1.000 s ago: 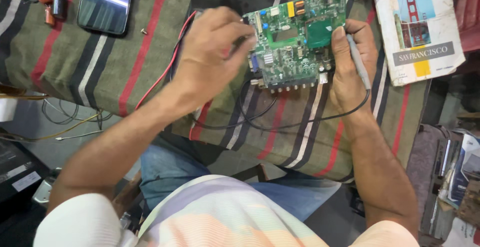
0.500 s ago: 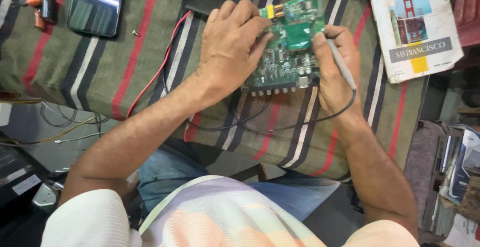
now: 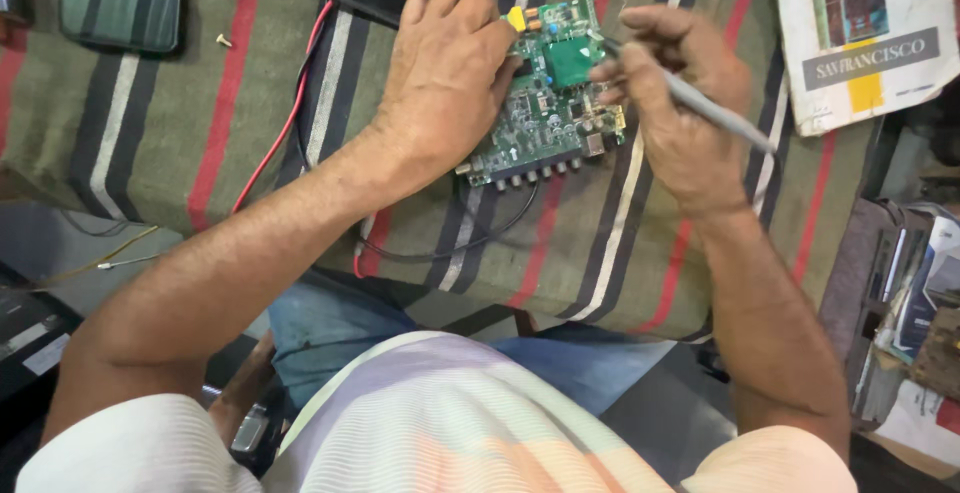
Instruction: The person uses a soldering iron to work on a green circuit board, then switches to a multimeter probe to test various points on the board. The person flips the board over to access different sides and continues testing with the probe.
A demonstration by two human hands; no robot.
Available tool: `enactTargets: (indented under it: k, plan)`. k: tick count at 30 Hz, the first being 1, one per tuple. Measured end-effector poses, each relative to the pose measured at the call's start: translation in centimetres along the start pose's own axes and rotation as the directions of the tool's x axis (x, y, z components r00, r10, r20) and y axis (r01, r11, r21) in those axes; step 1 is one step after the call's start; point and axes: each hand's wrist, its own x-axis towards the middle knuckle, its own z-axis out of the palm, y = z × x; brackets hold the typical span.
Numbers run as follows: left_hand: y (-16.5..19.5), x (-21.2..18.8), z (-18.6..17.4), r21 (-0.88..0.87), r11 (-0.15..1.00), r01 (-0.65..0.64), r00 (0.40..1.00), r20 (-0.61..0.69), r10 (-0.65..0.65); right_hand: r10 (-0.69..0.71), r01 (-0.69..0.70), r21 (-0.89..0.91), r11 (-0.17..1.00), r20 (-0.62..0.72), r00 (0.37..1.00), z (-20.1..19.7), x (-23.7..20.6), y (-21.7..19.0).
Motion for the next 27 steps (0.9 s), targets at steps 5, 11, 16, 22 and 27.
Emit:
enactTargets:
  k: [5,11,16,22,27]
  plan:
    - [-0.2,-0.3,0.4,-0.002,1.000,0.008,1.000,-0.020,-0.008,0.136,-0.155,0.126,0.980,0.142,0.980,0.0,1.7,2.3]
    - [-0.6,-0.2,0.4,0.001,1.000,0.016,1.000,-0.025,-0.016,0.245,-0.254,0.131,0.958,0.078,0.966,1.9,3.9,4.7]
    - [-0.9,-0.2,0.5,-0.044,0.999,0.025,0.999,-0.026,-0.027,0.235,-0.238,0.047,0.970,0.064,0.970,3.0,5.2,4.9]
    - [-1.0,-0.1,1.0,-0.006,0.998,0.060,0.998,-0.031,-0.060,0.362,-0.353,-0.177,0.919,0.024,0.932,3.9,6.3,4.2]
    - [-1.0,0.1,1.5,-0.006,0.997,0.082,0.997,-0.004,-0.082,0.448,-0.446,-0.040,0.894,0.096,0.889,3.6,7.5,5.1]
